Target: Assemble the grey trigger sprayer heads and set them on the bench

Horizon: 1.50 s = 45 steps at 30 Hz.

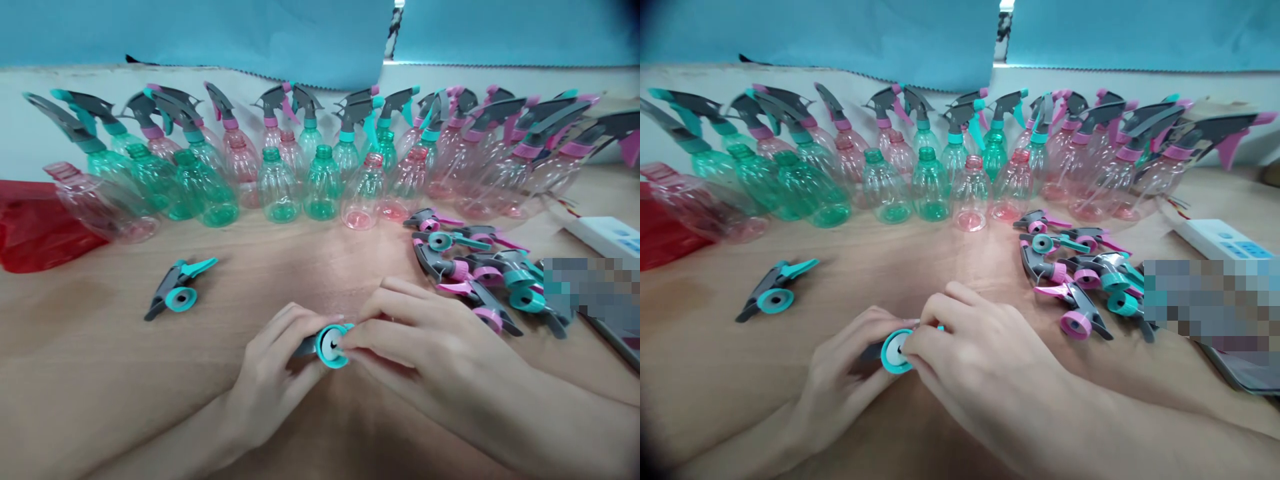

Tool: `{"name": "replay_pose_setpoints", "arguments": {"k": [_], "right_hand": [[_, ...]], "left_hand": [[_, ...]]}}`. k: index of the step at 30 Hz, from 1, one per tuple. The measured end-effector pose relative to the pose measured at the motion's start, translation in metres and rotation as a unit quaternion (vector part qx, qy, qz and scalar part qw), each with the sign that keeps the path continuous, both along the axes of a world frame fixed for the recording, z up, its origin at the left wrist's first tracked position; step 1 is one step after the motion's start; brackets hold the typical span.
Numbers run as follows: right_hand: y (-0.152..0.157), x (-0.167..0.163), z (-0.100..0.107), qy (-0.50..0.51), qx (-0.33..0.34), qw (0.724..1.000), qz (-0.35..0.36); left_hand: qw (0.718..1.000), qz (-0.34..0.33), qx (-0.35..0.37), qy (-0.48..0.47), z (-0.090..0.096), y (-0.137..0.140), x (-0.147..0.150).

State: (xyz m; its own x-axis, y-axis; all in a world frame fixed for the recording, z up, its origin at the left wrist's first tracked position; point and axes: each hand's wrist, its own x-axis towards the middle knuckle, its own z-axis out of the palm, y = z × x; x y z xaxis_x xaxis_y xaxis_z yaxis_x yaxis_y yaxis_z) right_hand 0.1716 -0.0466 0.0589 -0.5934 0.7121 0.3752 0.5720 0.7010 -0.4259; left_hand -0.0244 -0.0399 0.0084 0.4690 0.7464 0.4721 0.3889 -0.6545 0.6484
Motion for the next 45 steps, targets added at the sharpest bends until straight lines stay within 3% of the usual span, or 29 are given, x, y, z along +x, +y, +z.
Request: {"name": "replay_pose_setpoints", "arguments": {"k": [25, 31, 37, 45], "right_hand": [[-0.001, -0.004, -0.005, 0.015, -0.02, 1.0, 0.008], [0.002, -0.005, -0.006, 0.015, 0.004, 0.999, 0.035], [0.0, -0.005, -0.005, -0.013, 0.079, 0.997, -0.023], [-0.002, -0.009, -0.009, -0.005, 0.073, 0.997, -0.03]], "left_hand": [[0.998, -0.018, 0.042, 0.047, -0.004, -0.004, -0.004], [0.998, -0.021, 0.039, 0.045, -0.005, -0.003, -0.005], [0.993, 0.004, 0.086, 0.083, -0.004, 0.0, -0.009], [0.98, 0.011, 0.144, 0.136, 0.0, 0.003, -0.014]]}}
